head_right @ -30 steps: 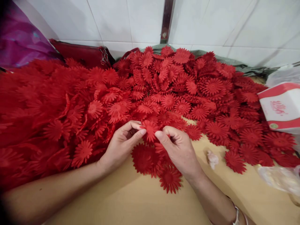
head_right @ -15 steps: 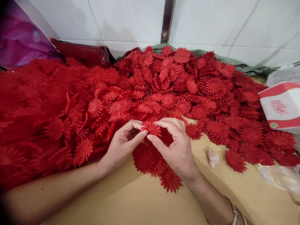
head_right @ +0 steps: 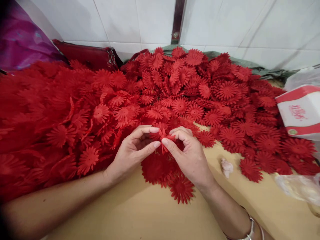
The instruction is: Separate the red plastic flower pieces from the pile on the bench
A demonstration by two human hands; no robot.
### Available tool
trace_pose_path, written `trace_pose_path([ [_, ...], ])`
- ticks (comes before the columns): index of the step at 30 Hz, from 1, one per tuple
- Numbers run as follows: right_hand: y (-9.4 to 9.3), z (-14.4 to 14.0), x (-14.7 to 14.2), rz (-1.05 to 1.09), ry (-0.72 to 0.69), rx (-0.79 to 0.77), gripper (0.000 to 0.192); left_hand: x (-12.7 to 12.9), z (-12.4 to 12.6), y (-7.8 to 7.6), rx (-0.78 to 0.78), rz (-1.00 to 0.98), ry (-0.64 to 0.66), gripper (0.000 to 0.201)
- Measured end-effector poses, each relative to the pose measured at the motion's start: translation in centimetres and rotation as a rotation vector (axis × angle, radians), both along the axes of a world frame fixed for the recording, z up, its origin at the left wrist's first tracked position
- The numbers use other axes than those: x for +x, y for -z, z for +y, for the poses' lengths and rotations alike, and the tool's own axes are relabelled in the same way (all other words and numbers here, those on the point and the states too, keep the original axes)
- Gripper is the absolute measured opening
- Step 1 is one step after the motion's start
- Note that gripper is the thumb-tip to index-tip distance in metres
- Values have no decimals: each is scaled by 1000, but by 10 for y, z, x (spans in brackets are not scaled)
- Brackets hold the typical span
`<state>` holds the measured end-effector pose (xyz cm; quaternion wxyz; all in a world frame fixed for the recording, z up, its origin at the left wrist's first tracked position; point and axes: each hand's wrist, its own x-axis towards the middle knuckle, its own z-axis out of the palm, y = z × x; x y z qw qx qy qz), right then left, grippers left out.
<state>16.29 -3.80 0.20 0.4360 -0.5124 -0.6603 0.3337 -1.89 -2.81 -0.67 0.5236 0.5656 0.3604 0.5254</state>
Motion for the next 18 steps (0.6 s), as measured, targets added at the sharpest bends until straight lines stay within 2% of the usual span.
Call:
trace_pose_path([
  [5,-2,-1,-1,28,-45,-9,26,-2,2,0,95,55,38,15],
  [8,-3,-1,-1,49,-65,-23,29,-2,1,-1,102,75,59,5],
  [12,-4,-1,-2,91,-51,-25,36,-2,1,-3,85,79,45,7],
  [14,-5,-1,0,135,8,-29,39,-2,2,-3,49,57,19,9],
  [18,-2,1,5,187,222,-28,39,-1,5,-1,-90,-36,-37,14],
])
